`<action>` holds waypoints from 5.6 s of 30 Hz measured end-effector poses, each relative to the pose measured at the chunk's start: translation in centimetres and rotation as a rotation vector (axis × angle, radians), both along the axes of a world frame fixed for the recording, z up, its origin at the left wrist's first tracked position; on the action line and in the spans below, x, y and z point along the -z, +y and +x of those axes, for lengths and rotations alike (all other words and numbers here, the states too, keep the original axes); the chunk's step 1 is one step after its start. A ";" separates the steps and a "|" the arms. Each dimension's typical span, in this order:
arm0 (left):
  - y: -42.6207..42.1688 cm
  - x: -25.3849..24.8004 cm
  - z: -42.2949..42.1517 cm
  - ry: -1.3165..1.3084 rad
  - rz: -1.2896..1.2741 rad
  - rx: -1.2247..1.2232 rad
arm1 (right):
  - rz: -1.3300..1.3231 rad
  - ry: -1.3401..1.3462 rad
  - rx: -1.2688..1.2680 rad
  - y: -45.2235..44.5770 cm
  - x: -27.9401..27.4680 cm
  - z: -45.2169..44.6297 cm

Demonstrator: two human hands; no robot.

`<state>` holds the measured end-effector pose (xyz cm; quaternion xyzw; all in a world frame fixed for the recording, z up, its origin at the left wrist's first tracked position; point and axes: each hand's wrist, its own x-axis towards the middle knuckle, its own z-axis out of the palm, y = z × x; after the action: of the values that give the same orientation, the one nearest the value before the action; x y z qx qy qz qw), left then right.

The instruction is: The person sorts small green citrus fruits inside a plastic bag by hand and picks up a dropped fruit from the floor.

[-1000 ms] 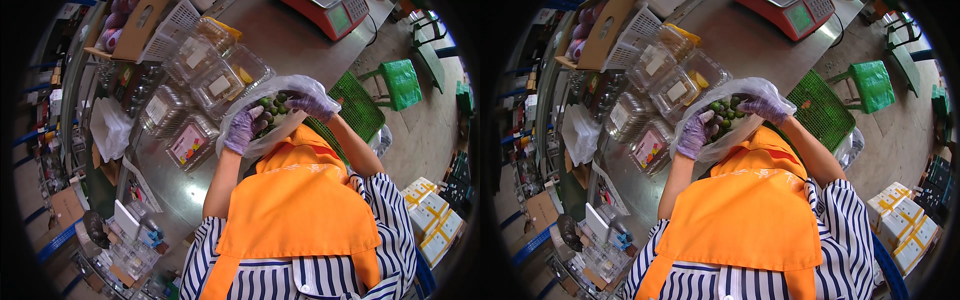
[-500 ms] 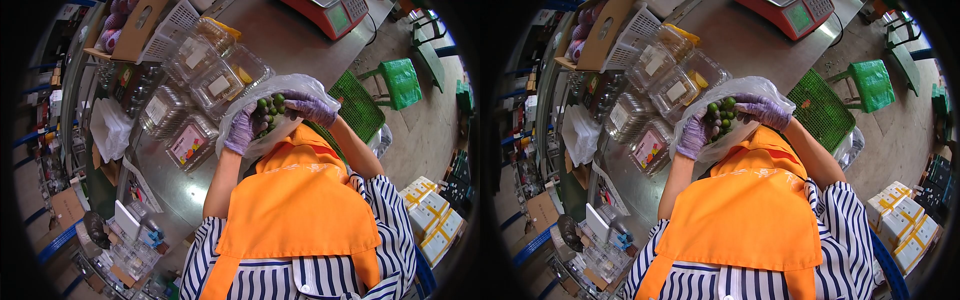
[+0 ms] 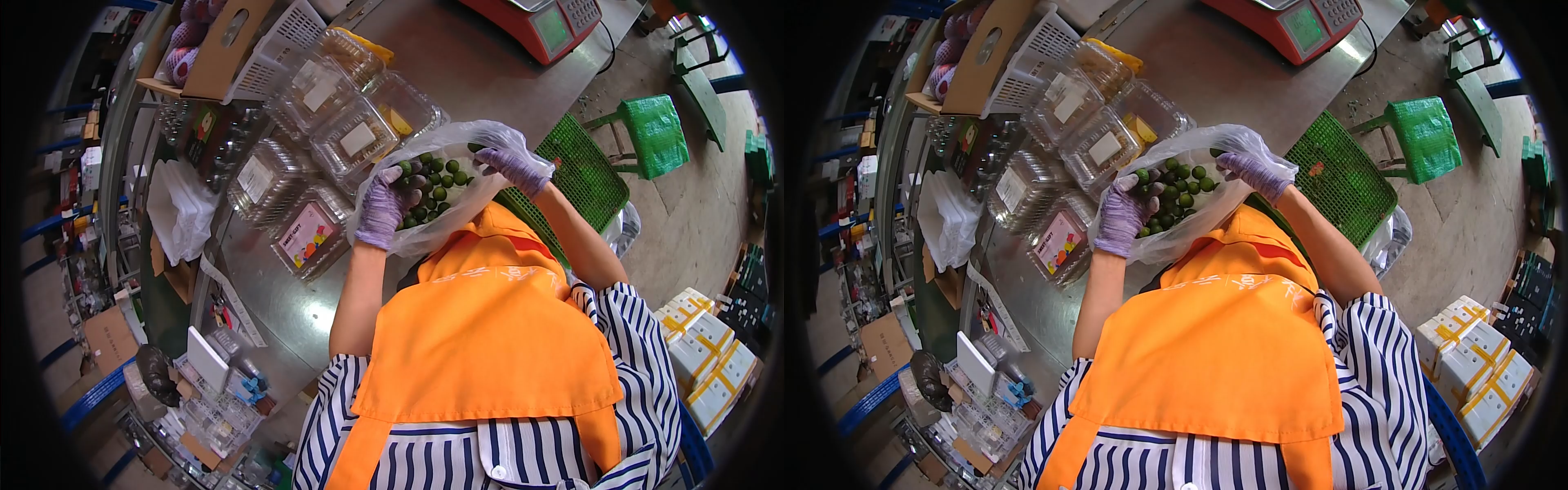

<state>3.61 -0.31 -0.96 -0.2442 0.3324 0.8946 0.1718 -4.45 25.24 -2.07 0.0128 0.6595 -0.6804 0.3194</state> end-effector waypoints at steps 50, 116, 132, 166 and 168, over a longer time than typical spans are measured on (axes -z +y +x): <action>1.6 -1.1 0.8 0.346 -1.383 0.294 | 0.742 0.658 -0.570 -3.2 1.6 1.1; 2.5 -3.9 0.1 -0.028 -0.284 0.161 | -0.250 -0.332 -0.387 -1.9 -3.9 2.1; 3.8 -2.8 0.3 0.447 -0.824 0.384 | -0.214 -0.343 -0.285 -3.2 -3.8 2.9; 2.0 -1.0 3.0 0.048 -0.517 0.240 | -0.637 0.070 -0.431 -24.6 -14.8 -28.6; 2.1 -0.5 2.9 0.019 -0.648 0.223 | -0.471 0.396 -0.720 -17.9 -20.0 -15.0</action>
<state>6.46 1.76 -0.43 -0.2402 0.6257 0.7203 0.1788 -19.49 7.32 17.95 -0.4195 0.4980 -0.6467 0.3973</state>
